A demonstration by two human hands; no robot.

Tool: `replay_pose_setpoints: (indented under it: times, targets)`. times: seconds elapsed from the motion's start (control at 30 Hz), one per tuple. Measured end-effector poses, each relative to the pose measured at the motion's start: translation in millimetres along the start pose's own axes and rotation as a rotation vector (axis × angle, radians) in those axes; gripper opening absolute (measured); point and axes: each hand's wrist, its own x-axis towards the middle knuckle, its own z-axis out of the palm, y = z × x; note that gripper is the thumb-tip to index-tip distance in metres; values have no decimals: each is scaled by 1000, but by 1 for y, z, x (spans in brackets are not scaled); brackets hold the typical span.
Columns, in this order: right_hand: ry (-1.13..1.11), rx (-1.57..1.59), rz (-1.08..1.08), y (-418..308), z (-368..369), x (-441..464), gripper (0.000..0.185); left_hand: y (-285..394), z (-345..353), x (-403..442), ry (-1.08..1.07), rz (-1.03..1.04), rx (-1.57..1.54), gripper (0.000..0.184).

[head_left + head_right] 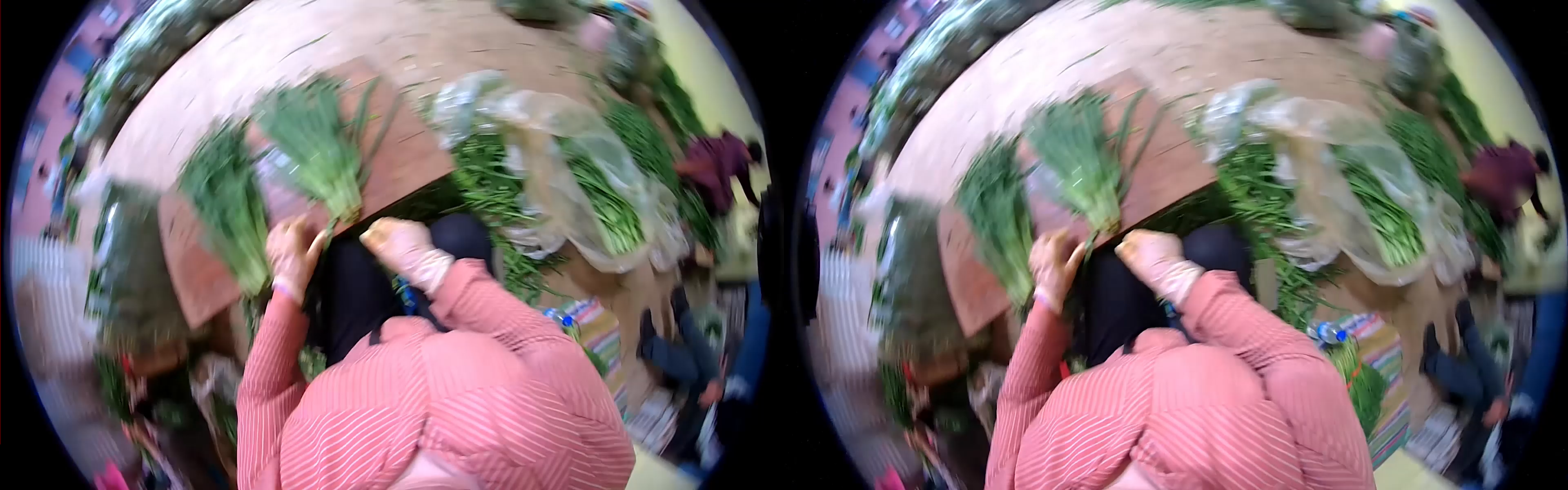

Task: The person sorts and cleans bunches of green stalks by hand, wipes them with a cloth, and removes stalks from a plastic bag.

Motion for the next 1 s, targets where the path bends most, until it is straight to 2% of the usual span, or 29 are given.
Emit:
replay_pose_setpoints:
  times: [0.03,0.07,0.1,0.23,0.3,0.43,0.53,0.7,0.77,0.83,0.9,1.0]
  targets:
    - [-56,-12,90,-10,-11,1,29,3,12,-3,-16,5,5,45]
    - [-109,-1,90,-3,-7,0,30,16,12,-1,-119,-67,77,40]
    - [-123,-42,81,0,-5,1,29,19,16,-2,-94,-39,124,38]
    - [-116,-6,150,-2,-21,-2,29,-3,31,-2,-190,-13,0,32]
    - [-79,3,124,4,-21,-3,31,-5,33,0,-298,-115,-25,29]
    - [-58,33,117,7,-31,-6,31,12,31,7,-378,-246,-16,23]
    - [-66,50,187,7,-44,-10,28,11,34,12,-404,-251,75,25]
    - [-28,121,236,17,-63,-17,28,28,32,18,-363,-149,13,26]
    - [58,149,222,23,-59,-18,28,42,32,19,-399,-202,-274,27]
    - [61,130,247,26,-59,-17,27,66,29,24,-420,-158,-229,26]
    - [60,111,270,25,-61,-17,27,92,24,27,-537,-144,-339,24]
    - [125,149,268,25,-66,-19,27,114,35,22,-548,-87,-550,21]
